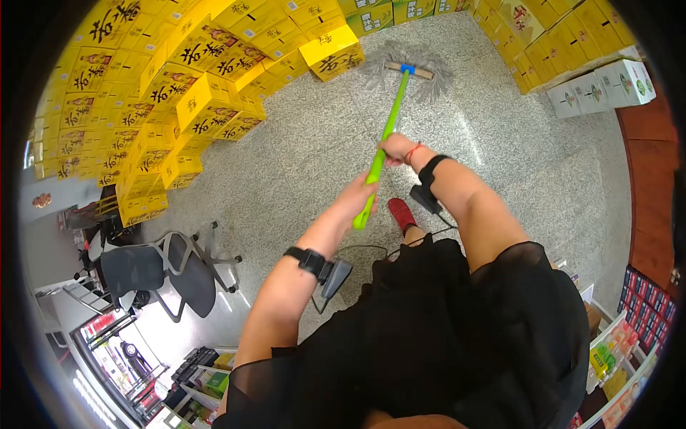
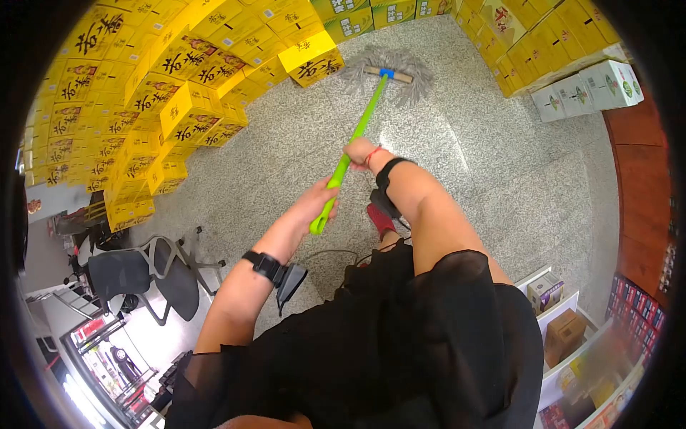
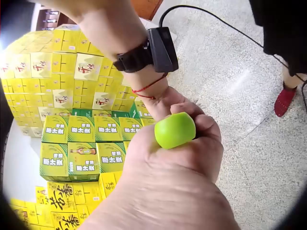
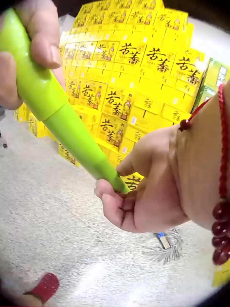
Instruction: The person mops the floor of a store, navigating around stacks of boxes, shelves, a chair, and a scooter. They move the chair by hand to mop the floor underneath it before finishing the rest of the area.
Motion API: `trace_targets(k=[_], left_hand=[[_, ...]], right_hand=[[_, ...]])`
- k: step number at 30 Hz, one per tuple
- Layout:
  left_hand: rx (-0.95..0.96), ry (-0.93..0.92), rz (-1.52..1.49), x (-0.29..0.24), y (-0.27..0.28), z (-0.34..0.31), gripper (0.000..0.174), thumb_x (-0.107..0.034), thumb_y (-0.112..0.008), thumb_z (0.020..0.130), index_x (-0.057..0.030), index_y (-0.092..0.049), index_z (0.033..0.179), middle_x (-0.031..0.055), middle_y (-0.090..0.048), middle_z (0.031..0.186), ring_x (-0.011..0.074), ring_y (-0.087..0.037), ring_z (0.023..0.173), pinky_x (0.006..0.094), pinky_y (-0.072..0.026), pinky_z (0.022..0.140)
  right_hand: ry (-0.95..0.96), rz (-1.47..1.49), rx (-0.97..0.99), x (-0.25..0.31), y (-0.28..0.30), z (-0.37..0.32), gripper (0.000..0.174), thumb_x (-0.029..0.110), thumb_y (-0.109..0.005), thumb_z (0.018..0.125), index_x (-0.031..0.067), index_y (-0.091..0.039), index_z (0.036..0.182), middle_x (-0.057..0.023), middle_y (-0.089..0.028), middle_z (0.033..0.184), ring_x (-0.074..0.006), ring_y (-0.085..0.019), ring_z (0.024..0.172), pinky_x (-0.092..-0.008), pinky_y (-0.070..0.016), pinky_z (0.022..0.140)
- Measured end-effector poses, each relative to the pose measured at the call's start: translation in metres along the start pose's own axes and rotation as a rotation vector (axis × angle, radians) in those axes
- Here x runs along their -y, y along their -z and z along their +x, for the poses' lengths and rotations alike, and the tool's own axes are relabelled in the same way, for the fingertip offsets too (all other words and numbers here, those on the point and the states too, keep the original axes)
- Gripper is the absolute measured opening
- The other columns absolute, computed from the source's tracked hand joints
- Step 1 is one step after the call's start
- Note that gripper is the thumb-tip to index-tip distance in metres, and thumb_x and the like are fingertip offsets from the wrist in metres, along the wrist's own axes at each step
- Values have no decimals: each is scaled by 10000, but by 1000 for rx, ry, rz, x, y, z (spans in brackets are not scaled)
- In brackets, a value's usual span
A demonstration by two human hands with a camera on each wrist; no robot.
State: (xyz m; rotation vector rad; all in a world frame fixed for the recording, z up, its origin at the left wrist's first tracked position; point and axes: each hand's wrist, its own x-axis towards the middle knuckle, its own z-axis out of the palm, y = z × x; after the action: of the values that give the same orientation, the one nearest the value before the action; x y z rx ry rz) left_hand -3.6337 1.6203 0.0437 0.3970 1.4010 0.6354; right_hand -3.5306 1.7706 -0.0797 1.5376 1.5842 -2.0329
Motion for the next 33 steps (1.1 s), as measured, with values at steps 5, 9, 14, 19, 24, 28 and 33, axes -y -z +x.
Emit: trace_targets(k=[5, 9, 14, 19, 24, 28, 33], left_hand=[[33, -3, 15, -40, -5, 39, 425, -200, -493, 888, -82, -361, 1274, 25, -478, 747, 105, -474, 598, 236, -427, 494], [37, -51, 18, -19, 5, 35, 448, -183, -510, 874, -78, -356, 1281, 21, -478, 754, 105, -473, 596, 238, -425, 491], [1, -6, 60, 44, 38, -32, 514, -156, -514, 863, -84, -310, 1328, 17, -462, 715, 109, -443, 531, 235, -388, 466], [-22, 62, -13, 154, 79, -143, 583, -135, -504, 864, -119, -243, 1385, 21, -454, 690, 107, -416, 494, 234, -358, 453], [-57, 99, -174, 262, 106, -278, 568, -91, -504, 862, -110, -268, 1378, 22, -458, 669, 111, -425, 483, 240, -371, 450], [-153, 70, -126, 337, 122, -371, 564, -99, -519, 861, -93, -286, 1375, 25, -493, 706, 116, -476, 559, 247, -405, 520], [-359, 86, 58, 402, 113, -457, 526, -117, -546, 848, -45, -368, 1338, 106, -570, 1092, 163, -517, 1017, 264, -392, 879]], right_hand=[[-71, -27, -76, 31, 40, 19, 290, 259, -479, 882, -8, -579, 838, -86, -579, 638, -161, -543, 455, -308, -476, 423], [-82, -47, -80, 23, 20, 19, 307, 285, -490, 887, -4, -579, 837, -87, -576, 633, -169, -549, 464, -312, -480, 433], [-38, -125, 22, -13, -62, 1, 328, 298, -485, 881, -10, -592, 840, -84, -580, 625, -187, -578, 481, -316, -466, 395], [-78, -173, 250, -48, -178, -67, 347, 298, -484, 879, -28, -585, 938, -99, -609, 760, -184, -613, 550, -296, -489, 432], [-170, -226, 541, -72, -304, -139, 399, 329, -469, 891, -18, -556, 1068, -114, -593, 982, -202, -639, 702, -312, -521, 527], [-281, -300, 812, -81, -396, -184, 474, 350, -455, 901, 8, -436, 1228, -163, -488, 1217, -258, -614, 891, -366, -522, 703], [-360, -581, 1084, -68, -468, -229, 569, 429, -427, 900, 9, -414, 1284, -191, -486, 1255, -248, -612, 886, -334, -517, 743]])
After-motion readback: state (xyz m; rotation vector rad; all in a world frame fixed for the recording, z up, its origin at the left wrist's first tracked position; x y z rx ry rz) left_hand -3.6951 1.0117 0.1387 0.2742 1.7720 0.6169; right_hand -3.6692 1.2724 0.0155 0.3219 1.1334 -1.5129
